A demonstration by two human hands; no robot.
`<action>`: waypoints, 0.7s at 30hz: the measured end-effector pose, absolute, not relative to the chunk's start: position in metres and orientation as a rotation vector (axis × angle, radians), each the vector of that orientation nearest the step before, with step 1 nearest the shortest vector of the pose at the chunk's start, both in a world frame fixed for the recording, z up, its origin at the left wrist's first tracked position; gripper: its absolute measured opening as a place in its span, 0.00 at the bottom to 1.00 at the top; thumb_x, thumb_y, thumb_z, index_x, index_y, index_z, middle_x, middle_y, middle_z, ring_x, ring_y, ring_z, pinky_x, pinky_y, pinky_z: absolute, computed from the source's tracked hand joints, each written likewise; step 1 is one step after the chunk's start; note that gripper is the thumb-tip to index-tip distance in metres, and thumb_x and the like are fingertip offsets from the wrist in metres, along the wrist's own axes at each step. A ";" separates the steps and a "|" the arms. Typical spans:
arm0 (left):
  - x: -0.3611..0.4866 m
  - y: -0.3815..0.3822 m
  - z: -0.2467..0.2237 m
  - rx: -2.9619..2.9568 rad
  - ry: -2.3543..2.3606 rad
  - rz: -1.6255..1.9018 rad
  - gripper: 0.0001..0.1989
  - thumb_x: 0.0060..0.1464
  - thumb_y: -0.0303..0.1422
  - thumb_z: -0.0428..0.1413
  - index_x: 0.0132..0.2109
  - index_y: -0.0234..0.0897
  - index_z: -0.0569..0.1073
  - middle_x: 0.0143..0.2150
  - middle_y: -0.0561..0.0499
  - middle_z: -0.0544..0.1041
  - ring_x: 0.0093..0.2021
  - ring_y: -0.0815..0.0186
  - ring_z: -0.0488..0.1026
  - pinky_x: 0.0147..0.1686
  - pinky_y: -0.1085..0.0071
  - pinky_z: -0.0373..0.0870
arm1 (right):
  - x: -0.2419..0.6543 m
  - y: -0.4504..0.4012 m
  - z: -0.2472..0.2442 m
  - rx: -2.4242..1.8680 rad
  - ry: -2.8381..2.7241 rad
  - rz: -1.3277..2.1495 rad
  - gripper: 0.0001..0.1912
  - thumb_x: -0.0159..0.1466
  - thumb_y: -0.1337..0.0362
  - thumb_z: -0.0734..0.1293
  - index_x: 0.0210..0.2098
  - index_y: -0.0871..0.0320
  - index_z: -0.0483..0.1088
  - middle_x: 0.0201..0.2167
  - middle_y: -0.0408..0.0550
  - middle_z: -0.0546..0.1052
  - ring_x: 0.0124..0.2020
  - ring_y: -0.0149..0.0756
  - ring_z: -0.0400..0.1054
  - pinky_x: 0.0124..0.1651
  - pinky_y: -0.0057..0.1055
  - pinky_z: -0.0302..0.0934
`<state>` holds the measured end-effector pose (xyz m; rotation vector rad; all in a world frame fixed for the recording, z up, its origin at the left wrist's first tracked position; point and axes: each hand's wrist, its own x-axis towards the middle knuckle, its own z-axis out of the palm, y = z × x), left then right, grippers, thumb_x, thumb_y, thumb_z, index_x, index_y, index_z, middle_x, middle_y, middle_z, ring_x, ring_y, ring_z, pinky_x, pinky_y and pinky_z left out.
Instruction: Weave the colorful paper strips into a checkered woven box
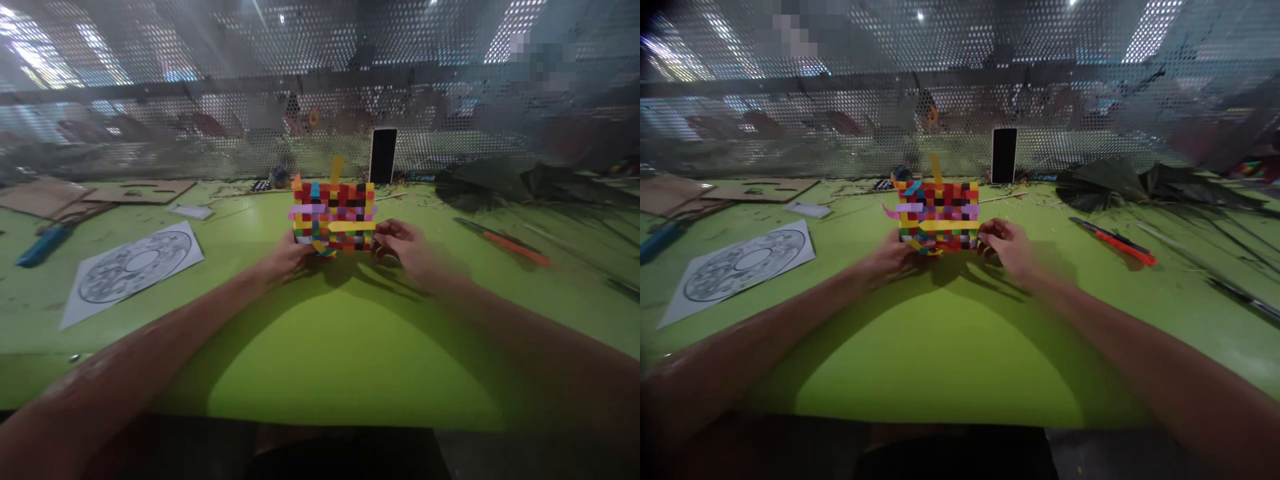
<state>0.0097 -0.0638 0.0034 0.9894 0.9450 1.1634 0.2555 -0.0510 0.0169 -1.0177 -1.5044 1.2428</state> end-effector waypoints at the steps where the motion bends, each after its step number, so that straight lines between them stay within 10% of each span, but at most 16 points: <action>1: 0.010 -0.063 0.003 1.003 0.926 1.169 0.16 0.47 0.22 0.69 0.45 0.30 0.78 0.45 0.40 0.84 0.36 0.60 0.84 0.38 0.68 0.84 | 0.255 -0.050 0.016 -1.015 -1.462 1.290 0.09 0.58 0.59 0.74 0.33 0.55 0.72 0.31 0.43 0.76 0.27 0.32 0.71 0.32 0.32 0.69; 14: 0.005 -0.063 -0.005 1.118 0.874 1.123 0.20 0.47 0.28 0.71 0.48 0.31 0.79 0.49 0.38 0.83 0.39 0.58 0.84 0.43 0.63 0.84 | 0.259 -0.050 0.022 -1.391 -1.822 0.971 0.21 0.60 0.45 0.74 0.42 0.54 0.78 0.45 0.54 0.76 0.36 0.39 0.73 0.41 0.38 0.72; 21: 0.003 -0.063 -0.005 1.344 0.959 1.057 0.19 0.43 0.35 0.74 0.42 0.33 0.80 0.38 0.42 0.85 0.34 0.57 0.83 0.40 0.62 0.82 | 0.256 -0.051 0.015 -1.079 -1.826 1.087 0.21 0.61 0.45 0.73 0.35 0.57 0.72 0.21 0.42 0.71 0.20 0.30 0.63 0.21 0.28 0.55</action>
